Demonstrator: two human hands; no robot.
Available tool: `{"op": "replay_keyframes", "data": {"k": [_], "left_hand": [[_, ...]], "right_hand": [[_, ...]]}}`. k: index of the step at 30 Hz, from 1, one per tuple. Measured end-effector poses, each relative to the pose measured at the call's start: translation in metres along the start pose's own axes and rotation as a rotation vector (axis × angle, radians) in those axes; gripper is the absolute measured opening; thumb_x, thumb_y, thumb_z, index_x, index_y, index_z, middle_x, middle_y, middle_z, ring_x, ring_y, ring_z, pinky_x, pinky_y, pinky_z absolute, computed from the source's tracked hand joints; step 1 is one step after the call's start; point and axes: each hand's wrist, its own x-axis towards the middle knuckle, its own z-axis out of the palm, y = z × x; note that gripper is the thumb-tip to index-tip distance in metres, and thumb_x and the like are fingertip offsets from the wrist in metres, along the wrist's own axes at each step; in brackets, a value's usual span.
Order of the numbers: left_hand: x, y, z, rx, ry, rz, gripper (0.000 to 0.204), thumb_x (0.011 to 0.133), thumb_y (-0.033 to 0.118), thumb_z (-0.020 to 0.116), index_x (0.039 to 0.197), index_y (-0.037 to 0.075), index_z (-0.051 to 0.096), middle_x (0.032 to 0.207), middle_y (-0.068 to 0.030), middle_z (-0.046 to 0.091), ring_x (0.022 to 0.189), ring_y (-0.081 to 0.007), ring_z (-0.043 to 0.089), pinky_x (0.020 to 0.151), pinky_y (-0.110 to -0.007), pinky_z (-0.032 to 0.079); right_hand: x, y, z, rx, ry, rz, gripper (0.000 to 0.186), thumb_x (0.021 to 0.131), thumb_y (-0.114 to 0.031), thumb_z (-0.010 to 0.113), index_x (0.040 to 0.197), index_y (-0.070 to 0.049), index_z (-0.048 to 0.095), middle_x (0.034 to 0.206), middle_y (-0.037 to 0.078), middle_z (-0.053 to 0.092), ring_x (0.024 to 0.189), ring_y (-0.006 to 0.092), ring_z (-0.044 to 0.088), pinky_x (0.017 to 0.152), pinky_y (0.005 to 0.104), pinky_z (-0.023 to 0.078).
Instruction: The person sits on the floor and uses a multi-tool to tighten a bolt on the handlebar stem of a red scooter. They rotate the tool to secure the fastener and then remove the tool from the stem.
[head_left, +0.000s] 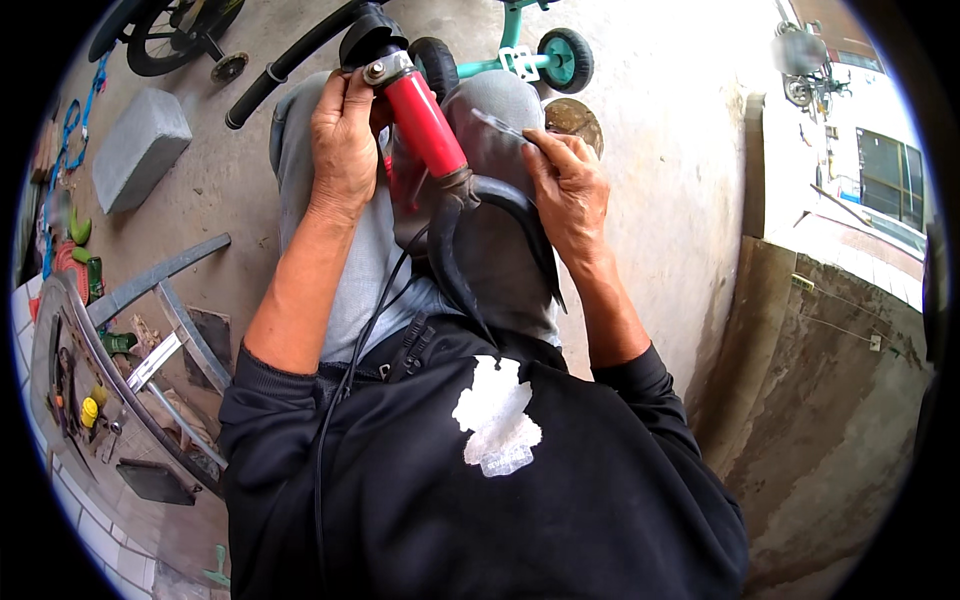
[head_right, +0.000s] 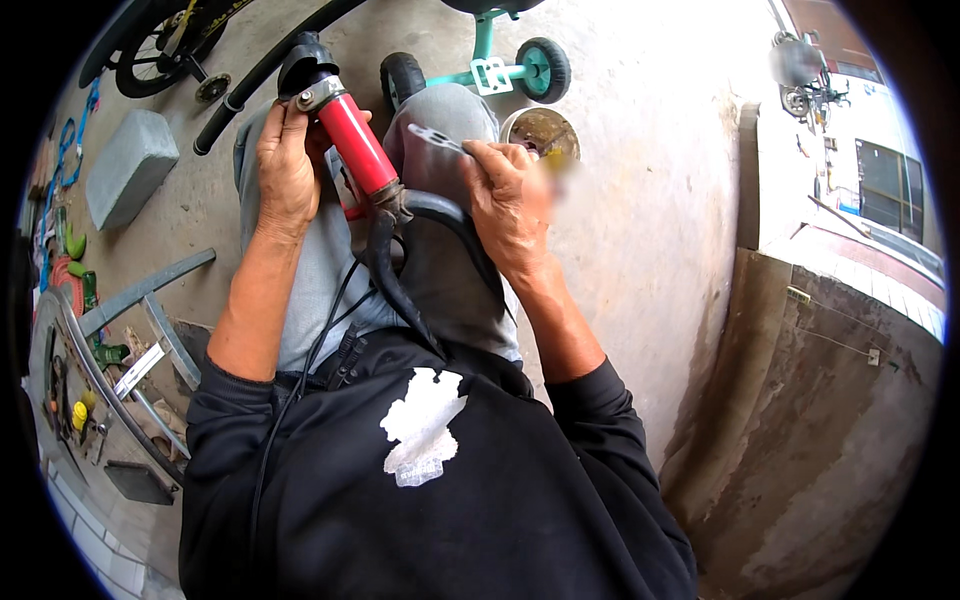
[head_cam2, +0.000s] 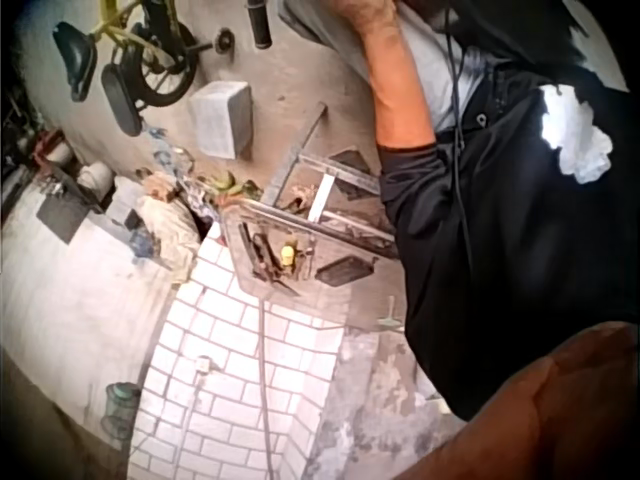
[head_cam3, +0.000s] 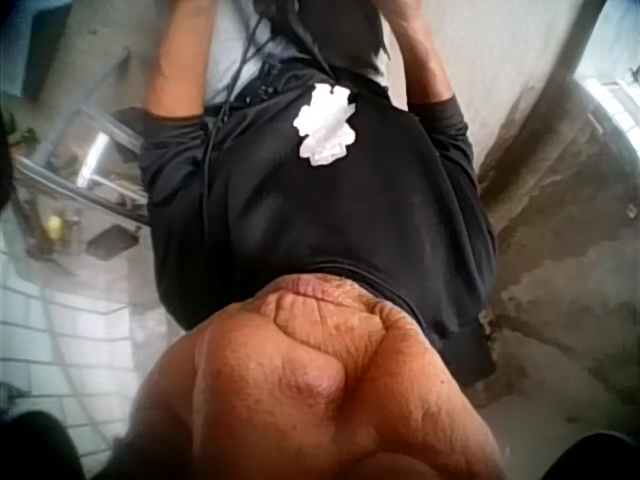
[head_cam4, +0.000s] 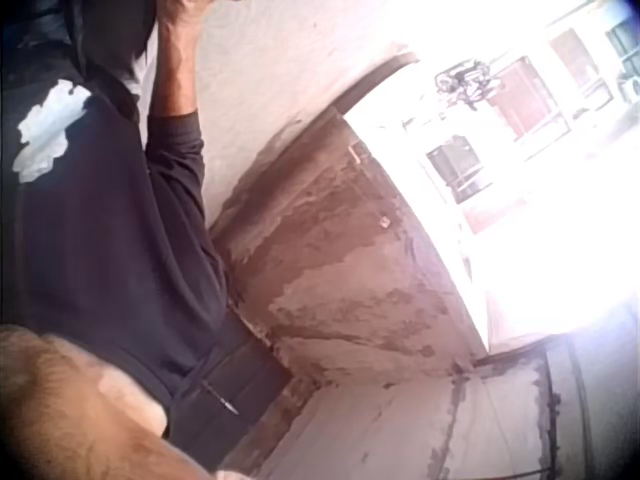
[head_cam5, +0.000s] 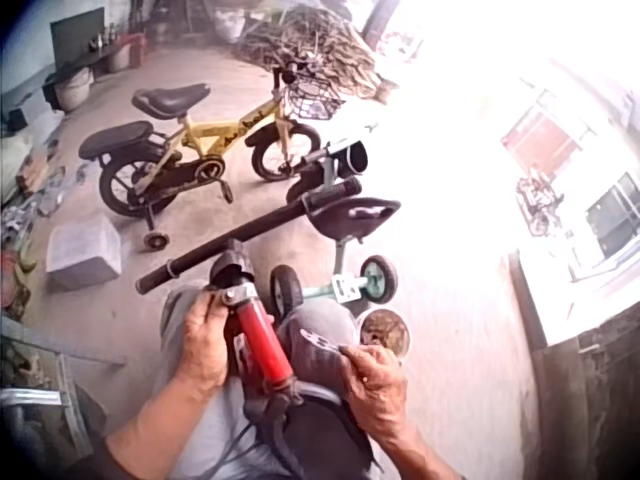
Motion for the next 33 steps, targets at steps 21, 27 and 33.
{"op": "replay_keyframes", "data": {"k": [21,27,33], "left_hand": [[0.002,-0.005,-0.006,0.034,-0.003,-0.01,0.031,0.106,0.024,0.043,0.121,0.0,0.056,0.106,-0.0185,0.069,0.096,-0.0362,0.071,0.091,-0.044,0.057],[0.0,-0.008,-0.008,0.082,0.011,0.013,0.032,0.106,0.025,0.042,0.122,0.0,0.055,0.107,-0.0189,0.069,0.096,-0.036,0.071,0.091,-0.044,0.057],[-0.003,-0.002,-0.002,0.061,-0.004,-0.021,0.03,0.106,0.022,0.041,0.12,0.0,0.055,0.108,-0.0188,0.068,0.096,-0.0357,0.071,0.092,-0.045,0.056]], "right_hand": [[-0.154,-0.011,-0.066,-0.247,-0.123,-0.242,0.042,0.063,-0.004,0.082,0.103,-0.011,0.072,0.098,0.004,0.066,0.086,0.0255,0.062,0.075,0.0358,0.053],[-0.167,-0.007,-0.076,-0.301,-0.31,-0.233,0.037,0.067,-0.015,0.083,0.102,-0.013,0.072,0.113,0.005,0.063,0.105,0.0289,0.059,0.088,0.0399,0.051],[-0.175,-0.002,-0.078,-0.292,-0.375,-0.234,0.025,0.073,-0.021,0.081,0.095,-0.013,0.072,0.115,0.005,0.062,0.112,0.0315,0.056,0.095,0.0499,0.047]]}}
